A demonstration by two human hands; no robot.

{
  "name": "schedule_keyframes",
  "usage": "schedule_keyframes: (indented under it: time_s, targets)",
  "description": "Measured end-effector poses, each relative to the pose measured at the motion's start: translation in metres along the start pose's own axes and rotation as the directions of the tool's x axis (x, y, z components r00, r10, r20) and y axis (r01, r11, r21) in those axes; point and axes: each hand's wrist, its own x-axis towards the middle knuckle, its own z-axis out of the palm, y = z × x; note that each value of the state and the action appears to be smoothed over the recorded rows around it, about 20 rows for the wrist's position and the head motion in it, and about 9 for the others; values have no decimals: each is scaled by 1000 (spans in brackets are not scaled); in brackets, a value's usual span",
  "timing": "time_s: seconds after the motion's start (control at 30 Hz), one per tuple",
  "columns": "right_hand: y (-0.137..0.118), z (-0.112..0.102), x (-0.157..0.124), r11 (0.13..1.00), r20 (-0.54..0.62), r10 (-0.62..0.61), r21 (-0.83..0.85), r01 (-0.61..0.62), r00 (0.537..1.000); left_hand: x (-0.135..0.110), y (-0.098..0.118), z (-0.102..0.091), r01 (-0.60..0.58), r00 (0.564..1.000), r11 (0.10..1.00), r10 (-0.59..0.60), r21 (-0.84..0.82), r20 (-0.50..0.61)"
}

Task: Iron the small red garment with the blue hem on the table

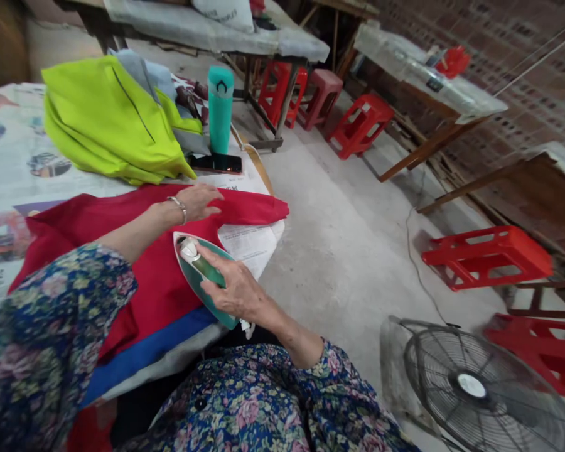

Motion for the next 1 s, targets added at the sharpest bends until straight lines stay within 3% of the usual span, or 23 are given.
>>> schedule_keyframes:
  time_s: [0.17,0.37,0.47,0.57,0.63,0.7,0.8,0.87,0.93,1.0]
  targets:
    - [7,6,-1,1000,-2,-28,-1,28,1000,51,22,22,-98,995,995,98,-13,15]
    - [6,8,-5,1000,0,-24,-13,24,1000,75,45,41,-106,994,994,106,-4,-22]
    - [4,6,-7,1000,-2,-4,-14,4,1000,76,56,35,-107,994,991,105,-84,-27]
    - [2,4,-6,1000,2,10,6,-10,1000,69,52,12,-89,995,963,74,-254,-71]
    - [2,2,-5,999,4,2,33,-2,1000,53,40,-11,-80,988,887,11,-454,-152]
    - [2,2,-4,998,-2,-7,63,7,1000,24,22,-32,-90,957,753,-116,-651,-266]
    - [2,0,-5,994,2,68,89,-67,998,-37,-12,-53,-91,899,691,-252,-717,-358]
    - [2,-4,-10,984,10,142,108,-142,990,-83,-33,-52,-66,852,593,-385,-802,-354]
    - [2,-11,-18,980,-5,153,132,-151,988,-125,-48,-38,15,850,508,-460,-861,-257]
    - [0,-22,-30,983,-24,120,143,-116,992,-161,-55,-14,70,798,571,-524,-818,-298]
